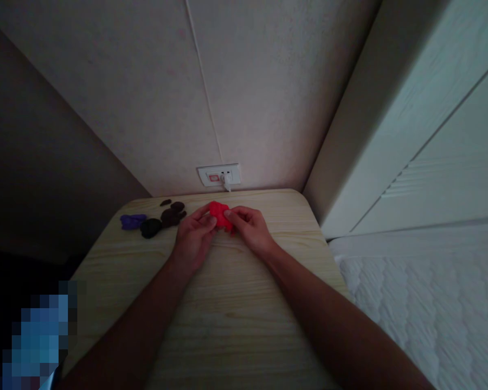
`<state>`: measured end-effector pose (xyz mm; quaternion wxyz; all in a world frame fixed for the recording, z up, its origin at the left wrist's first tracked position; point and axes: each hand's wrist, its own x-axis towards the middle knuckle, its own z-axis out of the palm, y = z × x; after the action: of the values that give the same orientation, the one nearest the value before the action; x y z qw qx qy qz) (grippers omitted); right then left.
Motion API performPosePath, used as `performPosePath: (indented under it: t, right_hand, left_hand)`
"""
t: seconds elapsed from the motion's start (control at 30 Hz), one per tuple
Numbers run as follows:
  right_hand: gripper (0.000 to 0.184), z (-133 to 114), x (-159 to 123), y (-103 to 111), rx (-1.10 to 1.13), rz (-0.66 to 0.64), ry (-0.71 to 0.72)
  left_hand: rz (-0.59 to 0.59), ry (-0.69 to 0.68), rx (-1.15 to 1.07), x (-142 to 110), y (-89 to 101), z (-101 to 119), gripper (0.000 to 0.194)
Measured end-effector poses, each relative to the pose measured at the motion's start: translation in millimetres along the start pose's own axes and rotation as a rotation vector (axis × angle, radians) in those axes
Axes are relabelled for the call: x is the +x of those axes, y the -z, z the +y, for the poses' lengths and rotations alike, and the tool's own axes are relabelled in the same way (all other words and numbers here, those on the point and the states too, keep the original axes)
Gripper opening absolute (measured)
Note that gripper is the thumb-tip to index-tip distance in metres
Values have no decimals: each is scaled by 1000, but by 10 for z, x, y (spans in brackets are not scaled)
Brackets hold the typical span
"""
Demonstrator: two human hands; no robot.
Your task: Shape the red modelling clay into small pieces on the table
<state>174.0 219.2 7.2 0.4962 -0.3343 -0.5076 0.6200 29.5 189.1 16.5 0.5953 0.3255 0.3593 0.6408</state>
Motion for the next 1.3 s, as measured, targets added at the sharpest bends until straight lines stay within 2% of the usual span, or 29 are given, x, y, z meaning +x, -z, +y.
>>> performPosePath:
  t: [0.1, 0.27, 0.43, 0.57, 0.63, 0.7, 0.8, 0.9, 1.1, 1.17, 1.3]
  right_hand:
    - [38, -1, -10, -18, 14, 42, -11]
    - [45, 27, -19, -23, 44, 166, 24]
    - [43, 33, -34, -15, -72, 165, 17]
    - [43, -5, -43, -13, -145, 191, 101]
    - [50, -24, -47, -12, -127, 154, 115]
    - [46, -31, -50, -9, -127, 104, 109]
    - [36, -21, -55, -4, -109, 56, 75]
    - [34, -10, -61, -3, -20, 23, 16]
    - [36, 15, -52, -4, 30, 70, 17]
    - [34, 27, -38, 5, 25, 121, 60]
    - [29, 45, -19, 33, 12, 176, 131]
  left_hand:
    - [-25, 18, -31, 18, -6, 14, 41]
    - [78, -57, 107, 22, -9, -70, 40]
    - [83, -195, 371, -24, -24, -83, 28]
    - [70, -201, 517, -52, -25, -23, 23]
    - [34, -203, 597, -60, -22, -12, 23]
    - [9, -204, 642, -63, -16, -16, 23]
    - [-10, -195, 614, -61, -7, -25, 21]
    - [-45, -170, 543, -54, -8, -24, 18]
    - [-115, -139, 462, -53, -29, -60, 23]
    - [-100, -139, 477, -53, -31, -90, 23]
    - [22, -134, 563, -41, -28, -129, 35]
